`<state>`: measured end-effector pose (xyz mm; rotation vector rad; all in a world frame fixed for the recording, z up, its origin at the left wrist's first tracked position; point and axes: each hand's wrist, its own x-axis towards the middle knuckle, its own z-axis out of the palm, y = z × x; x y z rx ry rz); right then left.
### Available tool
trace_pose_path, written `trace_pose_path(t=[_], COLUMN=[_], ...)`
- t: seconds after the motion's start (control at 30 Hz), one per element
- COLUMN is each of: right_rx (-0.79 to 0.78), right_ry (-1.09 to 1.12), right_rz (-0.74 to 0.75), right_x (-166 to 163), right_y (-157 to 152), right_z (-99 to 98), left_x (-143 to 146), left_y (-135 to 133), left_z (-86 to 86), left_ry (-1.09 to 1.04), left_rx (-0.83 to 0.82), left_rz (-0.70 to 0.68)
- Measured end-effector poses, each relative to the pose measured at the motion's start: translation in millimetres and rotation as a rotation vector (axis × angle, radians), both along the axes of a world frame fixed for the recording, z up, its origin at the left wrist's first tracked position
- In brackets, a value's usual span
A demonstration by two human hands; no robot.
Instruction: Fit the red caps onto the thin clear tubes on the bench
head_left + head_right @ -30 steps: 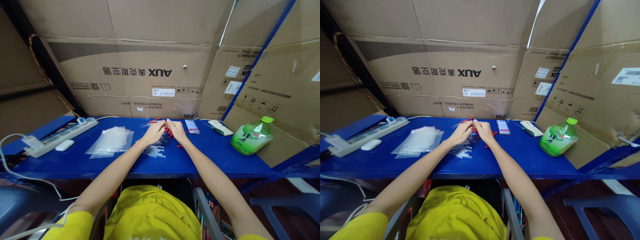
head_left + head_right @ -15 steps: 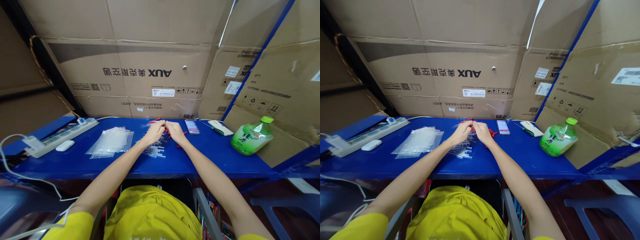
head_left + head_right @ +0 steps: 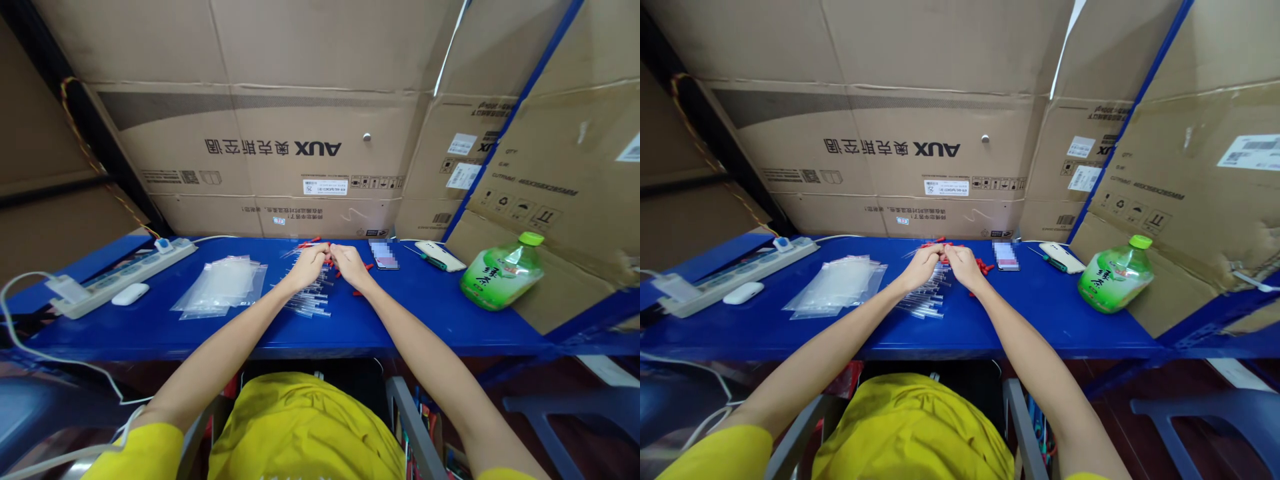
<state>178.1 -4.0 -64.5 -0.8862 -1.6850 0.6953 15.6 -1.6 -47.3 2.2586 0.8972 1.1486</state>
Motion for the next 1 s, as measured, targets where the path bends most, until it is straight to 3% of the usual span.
trace_pose_path(t=[0.17,0.4,0.6,0.8,1.0], right_rx=[0.04,0.095,0.128,0.029,-0.05], right_ry=[0.014,-0.058,-0.138,-0.098,0.014], right_rz=[-0.033,-0.068,-0.102,-0.049,0.021], right_x=[6,11,10,5,2], right_y=[3,1,0,2,3], right_z=[2.7,3.6,1.2,-3.4,-3.6], left_x=[-3,-9,-8,-7,-2], left_y=[-3,6,11,6,3], left_z=[3.6,-1.4,-6.3,-5.9,-3.5], left_ry=[0.016,0.164,0.153,0.237,0.199], left_rx=[0.001,0.097,0.093,0.203,0.211], left_rz=[-0.056,-0.012,0.013,0.065,0.08])
